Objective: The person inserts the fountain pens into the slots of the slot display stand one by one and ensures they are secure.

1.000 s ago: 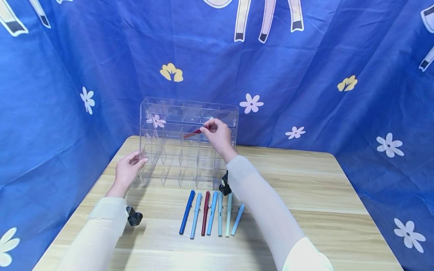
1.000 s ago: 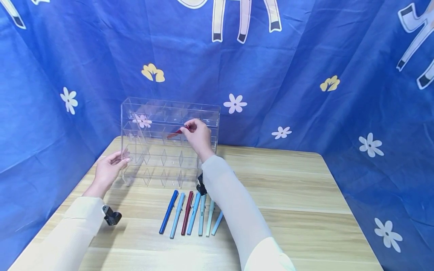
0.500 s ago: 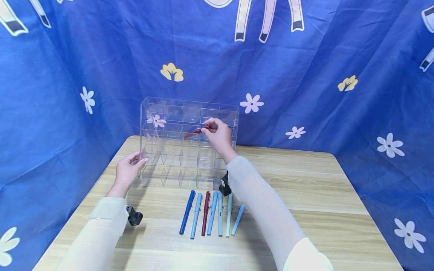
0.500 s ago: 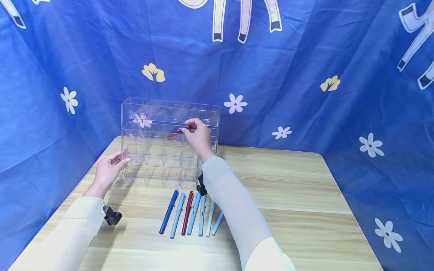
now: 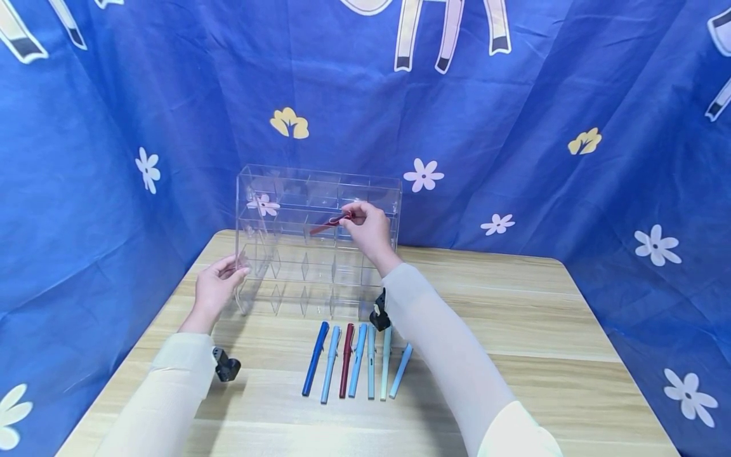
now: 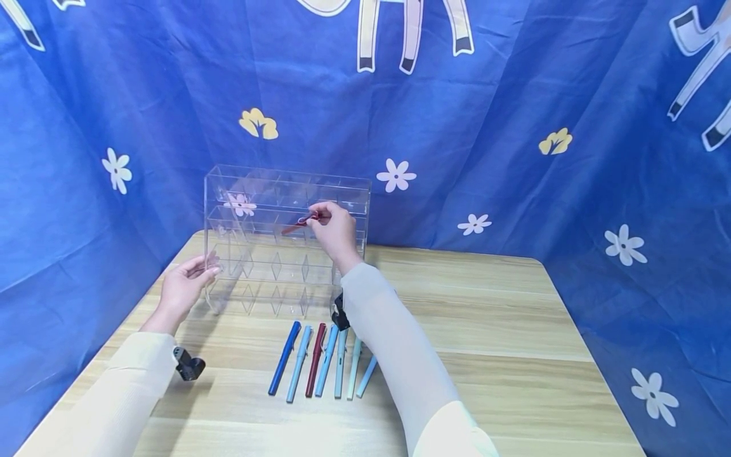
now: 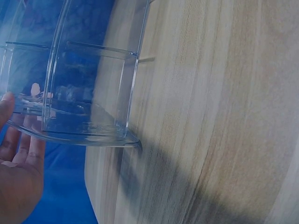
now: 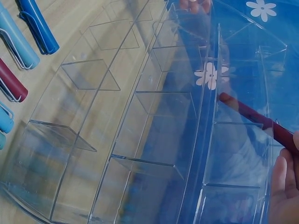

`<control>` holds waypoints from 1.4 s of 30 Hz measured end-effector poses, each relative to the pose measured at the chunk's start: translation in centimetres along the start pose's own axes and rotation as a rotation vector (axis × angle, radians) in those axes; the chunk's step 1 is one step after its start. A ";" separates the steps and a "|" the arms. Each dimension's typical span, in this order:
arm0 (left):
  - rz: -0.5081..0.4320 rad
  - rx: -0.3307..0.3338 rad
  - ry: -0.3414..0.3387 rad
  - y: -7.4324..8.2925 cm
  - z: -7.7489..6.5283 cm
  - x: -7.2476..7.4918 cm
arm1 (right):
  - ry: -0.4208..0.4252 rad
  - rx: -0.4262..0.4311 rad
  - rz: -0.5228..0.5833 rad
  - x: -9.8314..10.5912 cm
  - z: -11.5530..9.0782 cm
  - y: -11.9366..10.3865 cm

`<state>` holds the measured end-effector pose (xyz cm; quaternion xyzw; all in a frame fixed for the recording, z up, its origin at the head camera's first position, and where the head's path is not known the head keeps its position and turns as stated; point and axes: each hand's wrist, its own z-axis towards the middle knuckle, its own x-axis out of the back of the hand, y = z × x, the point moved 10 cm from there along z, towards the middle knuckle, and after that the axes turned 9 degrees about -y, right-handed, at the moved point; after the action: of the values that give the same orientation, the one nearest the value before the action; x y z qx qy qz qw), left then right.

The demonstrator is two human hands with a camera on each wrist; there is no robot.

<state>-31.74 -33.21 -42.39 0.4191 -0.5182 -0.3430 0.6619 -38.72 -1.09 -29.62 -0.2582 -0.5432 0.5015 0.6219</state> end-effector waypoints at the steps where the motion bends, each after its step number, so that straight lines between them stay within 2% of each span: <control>1: 0.005 0.004 -0.001 0.0 0.0 0.0 | -0.004 0.000 -0.001 0.0 0.0 0.0; 6: 0.015 0.020 -0.009 0.0 -0.1 0.0 | -0.021 0.004 0.002 -0.1 0.0 -0.1; 16: 0.021 -0.004 -0.005 0.3 -0.1 0.0 | -0.033 0.005 0.014 0.0 0.0 0.0; 27: 0.033 -0.004 -0.005 0.2 -0.1 0.0 | -0.048 0.039 0.110 0.4 -0.6 0.1; 33: 0.032 -0.006 -0.003 0.3 -0.1 0.0 | -0.031 0.073 0.102 1.0 -1.1 0.1; 42: 0.028 0.007 0.000 0.3 -0.2 0.0 | 0.014 0.078 0.079 2.1 -2.3 0.7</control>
<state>-31.51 -33.01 -42.17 0.4145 -0.5251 -0.3318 0.6651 -36.99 1.62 -29.96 -0.2587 -0.5082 0.5446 0.6150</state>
